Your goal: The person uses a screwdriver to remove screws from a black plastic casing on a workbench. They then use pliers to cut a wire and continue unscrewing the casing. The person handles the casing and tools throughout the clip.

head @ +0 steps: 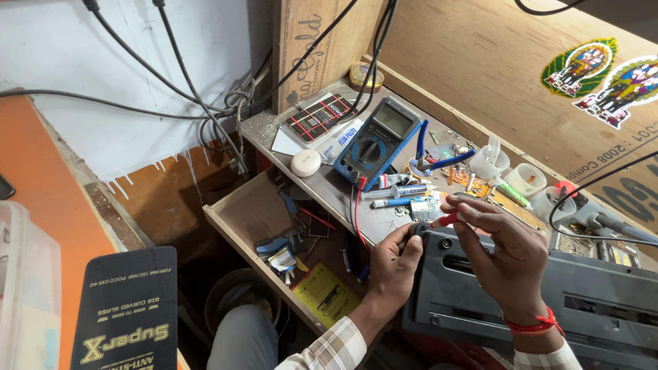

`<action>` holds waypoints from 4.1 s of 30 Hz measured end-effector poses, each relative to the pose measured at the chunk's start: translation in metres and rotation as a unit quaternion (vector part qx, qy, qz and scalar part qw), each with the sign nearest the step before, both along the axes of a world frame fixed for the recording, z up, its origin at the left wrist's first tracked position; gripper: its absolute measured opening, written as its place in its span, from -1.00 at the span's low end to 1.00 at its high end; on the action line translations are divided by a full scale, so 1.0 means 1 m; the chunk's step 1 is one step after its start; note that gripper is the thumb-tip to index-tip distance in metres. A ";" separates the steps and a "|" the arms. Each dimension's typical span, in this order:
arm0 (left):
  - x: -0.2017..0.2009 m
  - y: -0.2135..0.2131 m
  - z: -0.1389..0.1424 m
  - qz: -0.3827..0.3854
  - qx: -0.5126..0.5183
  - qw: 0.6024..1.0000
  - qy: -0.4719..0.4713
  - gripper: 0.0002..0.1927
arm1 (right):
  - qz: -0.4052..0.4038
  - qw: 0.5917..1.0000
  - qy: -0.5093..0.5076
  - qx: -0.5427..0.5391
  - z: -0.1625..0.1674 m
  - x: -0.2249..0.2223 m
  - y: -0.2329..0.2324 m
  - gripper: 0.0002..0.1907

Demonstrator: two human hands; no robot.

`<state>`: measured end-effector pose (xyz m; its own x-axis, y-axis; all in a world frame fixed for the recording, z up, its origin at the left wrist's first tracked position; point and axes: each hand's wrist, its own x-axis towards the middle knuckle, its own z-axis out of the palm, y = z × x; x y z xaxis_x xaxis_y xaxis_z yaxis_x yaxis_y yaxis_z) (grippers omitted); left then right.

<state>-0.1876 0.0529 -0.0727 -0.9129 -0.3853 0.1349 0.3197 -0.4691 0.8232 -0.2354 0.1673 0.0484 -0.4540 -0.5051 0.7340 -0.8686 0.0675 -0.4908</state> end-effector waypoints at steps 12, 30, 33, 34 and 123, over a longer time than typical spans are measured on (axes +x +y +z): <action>-0.013 0.020 -0.008 0.002 -0.011 0.999 0.038 -0.61 | -0.058 0.997 -0.024 -0.037 -0.010 -0.013 0.014 -0.77; -0.016 0.025 -0.001 0.003 -0.022 0.999 0.029 -0.59 | -0.005 0.997 -0.017 -0.081 -0.018 -0.016 0.034 -0.79; -0.015 0.025 -0.002 0.002 -0.035 0.999 0.030 -0.58 | 0.002 0.996 -0.027 -0.084 -0.019 -0.017 0.034 -0.79; -0.016 0.025 -0.002 0.002 -0.032 0.999 0.030 -0.59 | 0.004 0.996 -0.028 -0.084 -0.019 -0.017 0.034 -0.79; -0.003 0.028 0.006 0.008 -0.019 1.000 -0.001 -0.67 | -0.092 0.993 -0.052 -0.054 -0.016 -0.004 0.027 -0.74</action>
<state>-0.1909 0.0812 -0.0662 -0.9070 -0.3947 0.1471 0.3248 -0.4328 0.8410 -0.2399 0.1940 0.0324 -0.6077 -0.3262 0.7241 -0.7907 0.1627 -0.5902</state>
